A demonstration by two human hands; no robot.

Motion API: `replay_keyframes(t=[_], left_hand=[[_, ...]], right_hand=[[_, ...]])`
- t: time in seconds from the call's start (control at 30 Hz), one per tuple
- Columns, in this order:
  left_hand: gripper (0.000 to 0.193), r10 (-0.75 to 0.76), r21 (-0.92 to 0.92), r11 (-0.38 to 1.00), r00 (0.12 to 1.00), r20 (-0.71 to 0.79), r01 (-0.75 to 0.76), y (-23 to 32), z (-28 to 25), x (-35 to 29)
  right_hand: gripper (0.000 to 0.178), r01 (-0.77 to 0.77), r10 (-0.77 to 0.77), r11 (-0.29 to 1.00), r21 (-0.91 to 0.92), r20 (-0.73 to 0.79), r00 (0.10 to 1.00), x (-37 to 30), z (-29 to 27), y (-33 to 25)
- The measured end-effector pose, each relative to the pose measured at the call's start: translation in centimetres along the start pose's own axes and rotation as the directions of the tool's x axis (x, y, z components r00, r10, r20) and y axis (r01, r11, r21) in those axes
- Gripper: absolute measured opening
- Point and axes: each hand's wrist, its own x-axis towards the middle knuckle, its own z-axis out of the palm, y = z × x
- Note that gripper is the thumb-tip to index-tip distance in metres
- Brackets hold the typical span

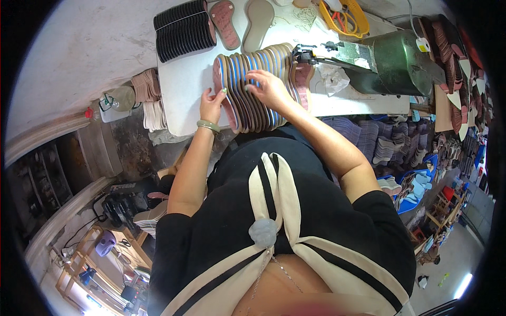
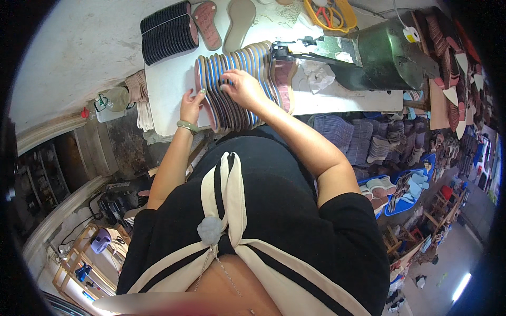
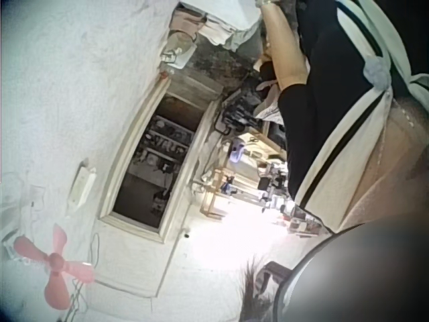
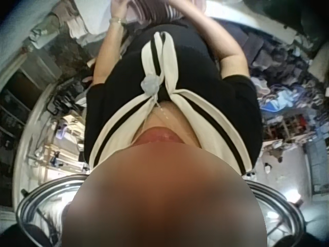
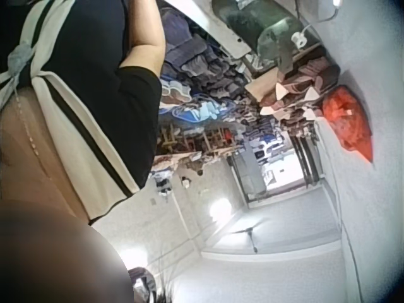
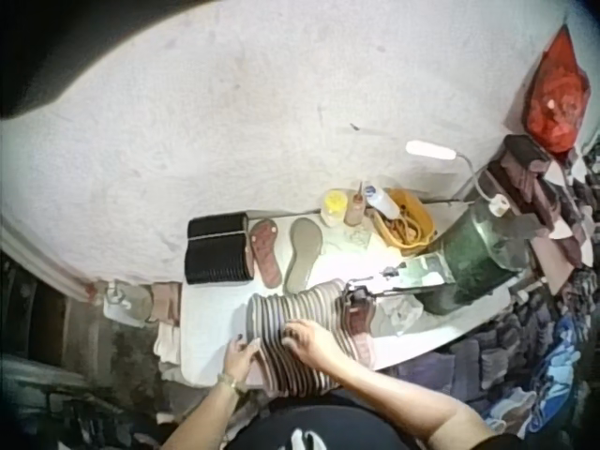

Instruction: The recorder is assembling or processing shoe components at a factory station, specifically working with shoe soles and upper parts.

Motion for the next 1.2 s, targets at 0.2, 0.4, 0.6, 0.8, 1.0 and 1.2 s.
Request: replay_keyframes(t=[0.2,0.4,0.6,0.8,1.0,1.2], left_hand=[[0.064,0.410,-0.171,0.906,0.903,0.126,-0.388,6.7,4.6,-4.0],[0.031,0.111,-0.382,0.890,0.694,0.711,0.249,12.9,7.8,-4.6],[0.023,0.158,-0.460,0.871,0.785,0.599,0.175,14.1,12.8,-5.3],[0.025,0.250,-0.565,0.823,0.853,0.457,0.062,14.4,16.5,-4.4],[0.029,0.376,-0.182,0.922,0.902,0.214,-0.341,14.5,22.1,-1.9],[0.035,0.279,-0.198,0.947,0.952,0.126,-0.251,15.6,24.8,-0.2]], right_hand=[[0.022,-0.227,0.257,0.888,0.399,-0.023,0.966,-1.4,-1.4,-2.7],[0.030,-0.469,0.407,0.390,0.792,0.309,0.860,-2.4,-9.3,-0.4],[0.042,-0.226,0.228,0.973,0.053,-0.385,0.894,-3.8,-9.4,-0.7],[0.074,-0.394,0.411,0.852,-0.345,-0.026,0.911,-4.1,-13.1,-2.5],[0.056,-0.321,0.282,0.862,-0.393,-0.155,0.947,-3.0,-16.2,3.0],[0.035,-0.193,0.758,0.247,0.949,-0.065,0.649,-6.4,-15.5,4.2]])
